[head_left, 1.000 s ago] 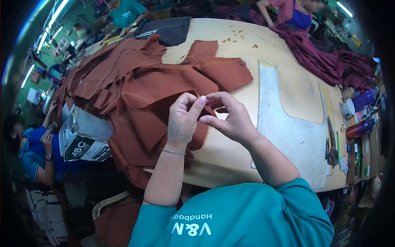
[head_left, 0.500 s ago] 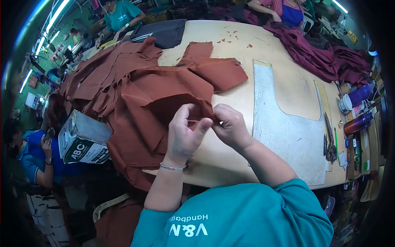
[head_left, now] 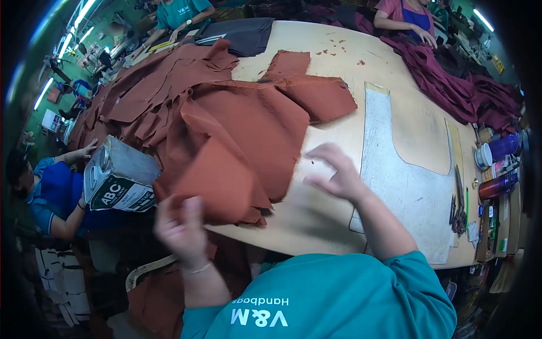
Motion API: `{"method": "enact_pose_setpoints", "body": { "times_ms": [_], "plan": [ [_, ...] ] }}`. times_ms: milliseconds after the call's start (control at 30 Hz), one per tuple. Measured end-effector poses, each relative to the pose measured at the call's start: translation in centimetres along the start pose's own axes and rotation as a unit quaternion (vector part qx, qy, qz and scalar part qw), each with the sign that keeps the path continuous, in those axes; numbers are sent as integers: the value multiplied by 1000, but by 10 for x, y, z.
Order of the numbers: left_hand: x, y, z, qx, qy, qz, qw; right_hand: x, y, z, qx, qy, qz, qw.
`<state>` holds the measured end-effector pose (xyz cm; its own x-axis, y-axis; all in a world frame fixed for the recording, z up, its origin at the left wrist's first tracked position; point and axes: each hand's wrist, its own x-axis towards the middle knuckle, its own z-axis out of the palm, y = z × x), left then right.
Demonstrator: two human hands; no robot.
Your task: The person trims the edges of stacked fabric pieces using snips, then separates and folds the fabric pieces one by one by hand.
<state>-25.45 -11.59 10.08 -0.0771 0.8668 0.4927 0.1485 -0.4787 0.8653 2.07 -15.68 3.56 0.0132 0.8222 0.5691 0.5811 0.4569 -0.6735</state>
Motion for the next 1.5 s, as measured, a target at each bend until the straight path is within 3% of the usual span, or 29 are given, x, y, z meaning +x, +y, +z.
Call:
{"method": "enact_pose_setpoints", "body": {
  "times_ms": [67, 133, 167, 200, 233, 267, 333, 367, 400, 467, 533, 667, 733, 867, 967, 1000, 1100, 1167, 1500],
  "plan": [
    [11, -8, -54, -112, 123, -43, 985, -7, 50, -14, -32, 44, 215, 975],
    [24, -9, -103, -62, 202, -82, 974, -2, 104, -35, -78, 103, 300, 945],
    [27, -14, -125, -37, 181, -74, 980, 1, 129, -46, -114, 113, 319, 934],
    [28, -21, -145, 47, 185, -92, 977, 7, 151, -53, -150, 127, 338, 921],
    [26, -19, -143, 272, 184, -57, 943, 13, 171, -55, -181, 121, 341, 915],
    [27, -17, -138, 479, 171, -15, 861, 18, 189, -58, -215, 118, 347, 905],
    [24, -25, -129, 551, 174, 86, 812, 31, 198, -69, -228, 112, 378, 890],
    [23, -26, -120, 514, 173, 121, 831, 41, 192, -71, -217, 101, 402, 884],
    [19, -13, -91, 458, 180, 71, 868, 49, 191, -72, -193, 95, 420, 881],
    [13, -21, -63, 307, 66, 94, 945, 63, 195, -72, -139, 71, 448, 880],
    [10, -17, -24, 338, -100, 180, 918, 71, 210, -70, -110, 43, 436, 892],
    [2, -14, 58, 177, -288, 172, 925, 80, 242, -59, 6, 14, 471, 882],
    [0, -30, 93, 101, -354, 164, 915, 75, 224, -63, 75, 10, 446, 892],
    [-6, -48, 163, -2, -390, 80, 917, 60, 181, -67, 270, 49, 375, 886],
    [-11, -63, 213, 19, -342, 165, 925, 49, 125, -58, 419, 56, 384, 821],
    [-14, -65, 223, 47, -316, 205, 925, 48, 102, -53, 403, 56, 355, 842],
    [-25, -65, 228, 125, -282, 233, 922, 41, 91, -42, 430, 17, 413, 803],
    [-28, -71, 221, 106, -284, 251, 919, 45, 76, -42, 474, 30, 428, 769],
    [1, -67, 203, 16, -342, 253, 905, 52, 68, -41, 451, 9, 434, 780]
  ]
}}
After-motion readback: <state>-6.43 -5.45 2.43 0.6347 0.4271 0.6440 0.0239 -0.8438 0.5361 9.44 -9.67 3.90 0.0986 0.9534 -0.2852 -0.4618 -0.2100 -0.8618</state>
